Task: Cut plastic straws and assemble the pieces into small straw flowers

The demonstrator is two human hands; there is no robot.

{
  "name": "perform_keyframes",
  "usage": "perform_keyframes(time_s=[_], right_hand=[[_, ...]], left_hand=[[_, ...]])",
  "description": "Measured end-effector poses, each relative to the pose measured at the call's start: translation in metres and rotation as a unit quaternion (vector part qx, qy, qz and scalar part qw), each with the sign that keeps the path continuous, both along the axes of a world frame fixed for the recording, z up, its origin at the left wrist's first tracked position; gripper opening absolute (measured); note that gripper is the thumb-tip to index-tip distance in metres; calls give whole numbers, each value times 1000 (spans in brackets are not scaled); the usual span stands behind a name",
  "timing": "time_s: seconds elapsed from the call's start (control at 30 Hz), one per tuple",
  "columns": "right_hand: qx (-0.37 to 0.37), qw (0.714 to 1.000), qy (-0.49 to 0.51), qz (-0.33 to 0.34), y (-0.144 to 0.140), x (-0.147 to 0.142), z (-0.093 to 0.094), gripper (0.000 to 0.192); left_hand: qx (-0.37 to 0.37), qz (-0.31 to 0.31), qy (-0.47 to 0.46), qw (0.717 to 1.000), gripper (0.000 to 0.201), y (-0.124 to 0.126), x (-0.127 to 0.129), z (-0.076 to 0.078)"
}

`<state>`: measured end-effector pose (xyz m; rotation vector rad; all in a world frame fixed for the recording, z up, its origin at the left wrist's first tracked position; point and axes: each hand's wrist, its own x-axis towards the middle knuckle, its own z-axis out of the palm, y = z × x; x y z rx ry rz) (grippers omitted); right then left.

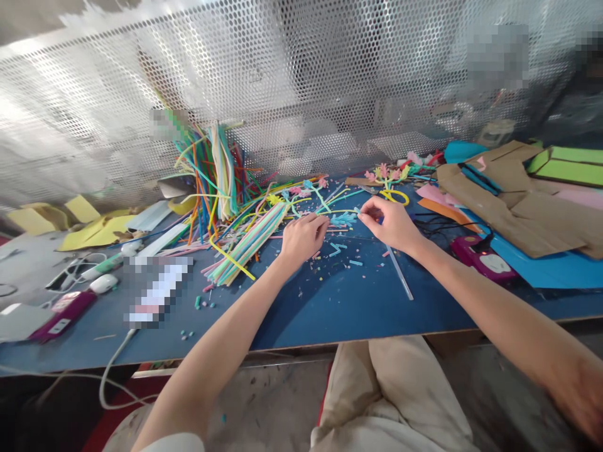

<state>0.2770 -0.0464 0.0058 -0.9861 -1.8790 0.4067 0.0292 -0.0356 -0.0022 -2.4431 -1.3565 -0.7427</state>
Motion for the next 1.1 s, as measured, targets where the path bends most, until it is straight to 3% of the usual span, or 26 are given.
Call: perform_keyframes(time_s=[0.27,0.57,0.7,1.1], right_hand=[[17,998,-14,62,0,-1,-1,10],[-21,1000,11,19,2,-1,-6,15],[-40,999,-5,0,4,0,-8,17],[-54,998,28,10,3,-1,-8,20]], left_hand=[[-22,-40,-25,999,27,-12,7,5],[-27,-30,-59,997,25,-13,10,-1],[-23,-55,-68,996,25,-11,10,0],[17,-80,-84,993,23,-11,5,1]])
